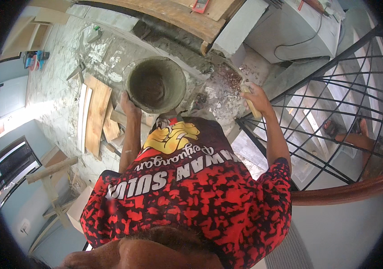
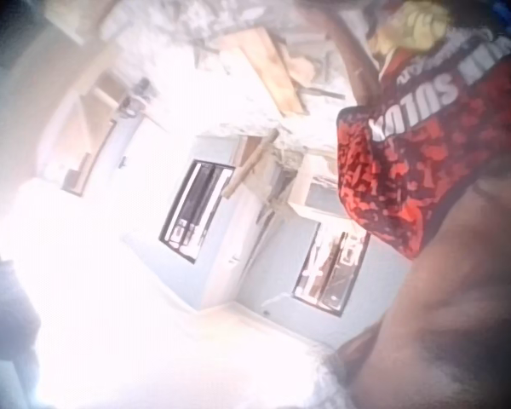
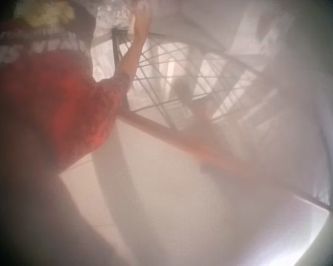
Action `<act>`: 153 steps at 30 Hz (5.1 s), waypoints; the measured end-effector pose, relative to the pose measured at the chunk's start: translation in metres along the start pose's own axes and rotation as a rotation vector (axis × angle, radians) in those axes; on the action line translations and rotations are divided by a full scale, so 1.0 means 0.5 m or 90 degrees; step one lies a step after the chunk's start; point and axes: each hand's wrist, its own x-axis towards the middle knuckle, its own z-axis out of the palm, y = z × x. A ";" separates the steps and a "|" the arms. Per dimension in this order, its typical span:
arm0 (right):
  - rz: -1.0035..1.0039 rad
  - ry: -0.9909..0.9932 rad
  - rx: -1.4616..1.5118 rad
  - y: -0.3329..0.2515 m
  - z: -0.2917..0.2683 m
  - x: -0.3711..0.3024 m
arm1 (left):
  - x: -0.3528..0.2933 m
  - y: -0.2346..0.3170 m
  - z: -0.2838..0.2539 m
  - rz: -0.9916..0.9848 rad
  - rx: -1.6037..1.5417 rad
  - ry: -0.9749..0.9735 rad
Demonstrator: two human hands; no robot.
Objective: The person applies mortar from a bucket to concrete blocks, positions them to build a wall, and secures them with a rubber mallet before sawing a block to fit.
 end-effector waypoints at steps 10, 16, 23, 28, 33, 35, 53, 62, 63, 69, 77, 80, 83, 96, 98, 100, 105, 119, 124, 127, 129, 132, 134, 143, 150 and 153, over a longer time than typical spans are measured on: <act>-0.089 0.200 -0.462 0.214 0.083 0.093 | 0.023 -0.023 -0.035 0.005 -0.017 -0.011; -0.133 0.217 -0.470 0.183 0.080 0.088 | -0.002 0.002 0.013 -0.021 -0.014 0.009; -0.139 0.207 -0.425 0.179 0.057 0.088 | 0.008 -0.030 -0.001 0.003 -0.008 -0.013; -0.148 0.206 -0.430 0.129 0.071 0.064 | 0.010 -0.033 0.002 -0.007 -0.007 -0.009; -0.140 0.224 -0.461 0.149 0.099 0.014 | 0.009 -0.035 0.004 -0.006 -0.020 0.002; -0.095 0.224 -0.466 0.166 0.123 0.029 | 0.007 -0.033 0.010 -0.021 -0.038 0.005; 0.111 0.053 0.469 0.228 0.211 0.070 | 0.025 -0.029 0.035 -0.023 0.021 -0.074; 0.051 0.003 0.731 0.263 0.237 0.092 | 0.049 0.001 0.060 -0.032 0.085 -0.150; 0.042 0.006 0.725 0.267 0.240 0.082 | 0.045 0.005 0.071 -0.033 0.088 -0.144; 0.012 -0.048 0.794 0.342 0.217 0.016 | 0.038 0.004 0.099 -0.044 0.089 -0.113; 0.096 0.073 0.517 0.309 0.195 -0.018 | 0.061 -0.028 0.080 -0.068 0.084 -0.154; 0.086 0.019 0.665 0.304 0.211 0.055 | 0.039 -0.017 0.107 -0.053 0.102 -0.148; 0.116 -0.067 0.776 0.267 0.222 0.081 | 0.070 -0.025 0.067 -0.033 0.113 -0.200; -0.004 -0.055 0.873 0.343 0.219 -0.006 | 0.059 -0.007 0.075 -0.042 0.124 -0.116; 0.043 0.093 0.726 0.364 0.201 -0.031 | 0.077 -0.019 0.053 -0.048 0.117 -0.145; 0.089 0.294 0.457 0.364 0.194 -0.029 | 0.085 -0.031 0.045 -0.053 0.099 -0.185; -0.115 0.509 -0.225 0.379 0.167 -0.013 | 0.066 -0.024 0.060 -0.026 0.129 -0.195; -0.093 0.030 -0.641 0.095 -0.070 0.161 | 0.049 -0.010 0.042 -0.011 0.122 -0.155; -0.261 0.156 -0.730 0.121 -0.183 0.170 | 0.038 -0.014 0.033 -0.022 0.094 -0.126; -0.236 0.248 -0.688 0.174 -0.241 0.092 | 0.013 -0.011 0.045 -0.048 0.051 -0.100; -0.176 0.248 -0.676 0.179 -0.235 0.058 | 0.004 -0.009 0.054 -0.051 0.026 -0.094; -0.115 0.201 -0.666 0.183 -0.176 0.013 | 0.000 -0.005 0.054 -0.019 0.024 -0.106; -0.112 0.201 -0.624 0.203 -0.110 0.017 | -0.001 -0.009 0.045 0.015 0.059 -0.125; -0.129 0.250 -0.635 0.248 0.002 0.132 | 0.013 -0.007 0.033 0.006 0.039 -0.105; -0.072 0.211 -0.606 0.125 0.020 0.126 | 0.006 -0.021 0.014 0.019 0.030 -0.076; -0.105 0.241 -0.585 0.128 0.030 0.119 | -0.011 -0.024 0.024 0.006 0.008 -0.039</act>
